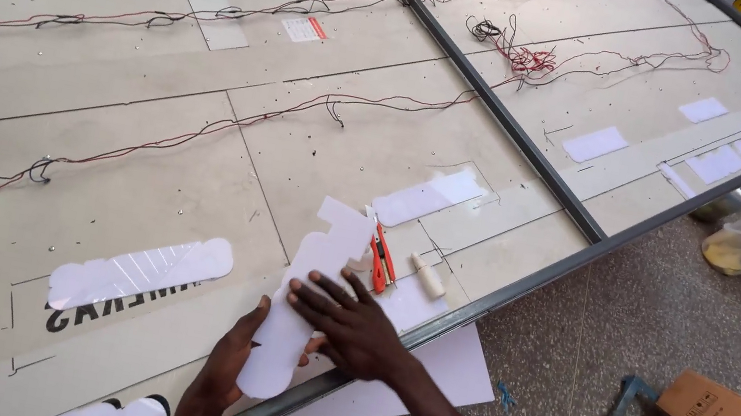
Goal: Cutting out vinyl letters and trimming a large printed sign using a utility knife in a sign shop.
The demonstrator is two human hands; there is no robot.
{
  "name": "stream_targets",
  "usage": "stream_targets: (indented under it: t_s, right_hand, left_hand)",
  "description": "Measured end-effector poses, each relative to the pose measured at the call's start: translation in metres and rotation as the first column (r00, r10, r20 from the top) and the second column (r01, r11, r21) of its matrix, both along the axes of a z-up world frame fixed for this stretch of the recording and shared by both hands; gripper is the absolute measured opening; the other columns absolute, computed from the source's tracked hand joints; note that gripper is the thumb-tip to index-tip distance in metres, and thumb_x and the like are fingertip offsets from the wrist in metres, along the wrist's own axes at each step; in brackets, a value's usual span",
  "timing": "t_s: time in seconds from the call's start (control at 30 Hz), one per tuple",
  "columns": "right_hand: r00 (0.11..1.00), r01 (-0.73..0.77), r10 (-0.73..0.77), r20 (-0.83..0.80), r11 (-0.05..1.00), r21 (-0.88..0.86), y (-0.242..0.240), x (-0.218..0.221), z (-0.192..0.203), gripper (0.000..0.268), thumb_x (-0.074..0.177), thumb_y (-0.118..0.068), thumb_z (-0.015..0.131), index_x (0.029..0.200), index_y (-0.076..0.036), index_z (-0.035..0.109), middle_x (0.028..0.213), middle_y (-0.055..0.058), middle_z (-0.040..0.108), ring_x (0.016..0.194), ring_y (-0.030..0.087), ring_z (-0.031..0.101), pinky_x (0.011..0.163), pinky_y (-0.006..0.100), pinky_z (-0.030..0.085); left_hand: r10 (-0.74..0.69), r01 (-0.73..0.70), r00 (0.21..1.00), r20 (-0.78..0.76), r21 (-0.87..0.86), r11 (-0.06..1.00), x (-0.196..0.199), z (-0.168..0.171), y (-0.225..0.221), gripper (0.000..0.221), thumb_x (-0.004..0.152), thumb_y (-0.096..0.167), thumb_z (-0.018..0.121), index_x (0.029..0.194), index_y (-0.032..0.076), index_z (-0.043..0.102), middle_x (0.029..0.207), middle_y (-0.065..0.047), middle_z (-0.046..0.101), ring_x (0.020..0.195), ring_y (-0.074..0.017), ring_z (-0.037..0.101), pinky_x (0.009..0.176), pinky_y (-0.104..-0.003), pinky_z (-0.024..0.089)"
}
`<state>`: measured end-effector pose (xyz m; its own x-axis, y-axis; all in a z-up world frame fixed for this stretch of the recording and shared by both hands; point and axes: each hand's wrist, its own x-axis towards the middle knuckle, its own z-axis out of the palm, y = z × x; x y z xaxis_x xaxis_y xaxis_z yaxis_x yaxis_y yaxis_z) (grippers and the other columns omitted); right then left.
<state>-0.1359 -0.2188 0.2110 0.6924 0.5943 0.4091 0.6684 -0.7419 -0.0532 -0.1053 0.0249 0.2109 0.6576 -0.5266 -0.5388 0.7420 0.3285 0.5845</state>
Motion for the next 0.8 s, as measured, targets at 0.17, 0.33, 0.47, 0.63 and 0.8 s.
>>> stream_targets:
  t_s: [0.17, 0.33, 0.47, 0.63, 0.8]
  right_hand:
    - [0.965, 0.238, -0.259, 0.034, 0.927, 0.289, -0.089, 0.065, -0.033, 0.067, 0.117, -0.031, 0.037, 0.18, -0.012, 0.033, 0.189, 0.01, 0.032, 0.177, 0.033, 0.027, 0.144, 0.057, 0.017]
    - [0.772, 0.586, -0.507, -0.384, 0.333, 0.739, -0.099, 0.047, 0.027, 0.076, 0.116, -0.057, 0.036, 0.173, -0.007, 0.045, 0.183, 0.013, 0.042, 0.174, 0.028, 0.031, 0.138, 0.044, 0.03]
    - [0.962, 0.274, -0.252, -0.107, 0.869, 0.413, -0.022, -0.008, -0.025, 0.067, 0.118, -0.022, 0.055, 0.179, -0.006, 0.031, 0.187, 0.018, 0.033, 0.175, 0.035, 0.029, 0.141, 0.054, 0.024]
    - [0.996, 0.008, 0.0, -0.091, 0.996, 0.084, -0.003, -0.009, -0.012, 0.073, 0.123, -0.056, 0.029, 0.178, -0.008, 0.039, 0.187, 0.013, 0.036, 0.173, 0.04, 0.033, 0.138, 0.061, 0.017]
    - [0.945, 0.289, -0.305, 0.116, 0.947, 0.14, -0.051, 0.037, -0.011, 0.071, 0.123, -0.055, 0.022, 0.183, -0.016, 0.025, 0.192, 0.006, 0.021, 0.179, 0.037, 0.016, 0.145, 0.059, 0.006]
  left_hand:
    - [-0.102, 0.104, 0.992, 0.075, -0.02, 0.994, -0.003, 0.042, 0.023, 0.09, 0.1, 0.055, 0.051, 0.157, -0.013, 0.064, 0.133, -0.038, 0.081, 0.101, -0.0442, 0.074, 0.083, -0.054, 0.061]
    - [-0.141, 0.148, 0.983, 0.118, -0.049, 0.988, 0.005, 0.033, 0.036, 0.092, 0.099, 0.055, 0.051, 0.156, -0.015, 0.066, 0.132, -0.037, 0.081, 0.105, -0.0454, 0.075, 0.081, -0.052, 0.061]
    - [-0.028, 0.028, 1.0, -0.005, 0.005, 1.0, -0.002, 0.0, 0.022, 0.08, 0.102, 0.053, 0.058, 0.145, -0.013, 0.072, 0.123, -0.036, 0.083, 0.095, -0.045, 0.077, 0.079, -0.056, 0.065]
    - [-0.088, 0.07, 0.992, 0.09, 0.193, 0.979, -0.003, 0.059, 0.012, 0.067, 0.104, 0.049, 0.062, 0.126, -0.011, 0.08, 0.104, -0.039, 0.086, 0.078, -0.0461, 0.08, 0.071, -0.048, 0.064]
    - [-0.097, 0.094, 0.994, 0.051, 0.055, 0.994, -0.004, 0.058, 0.023, 0.084, 0.101, 0.053, 0.053, 0.152, -0.011, 0.073, 0.129, -0.031, 0.086, 0.084, -0.0401, 0.073, 0.078, -0.048, 0.059]
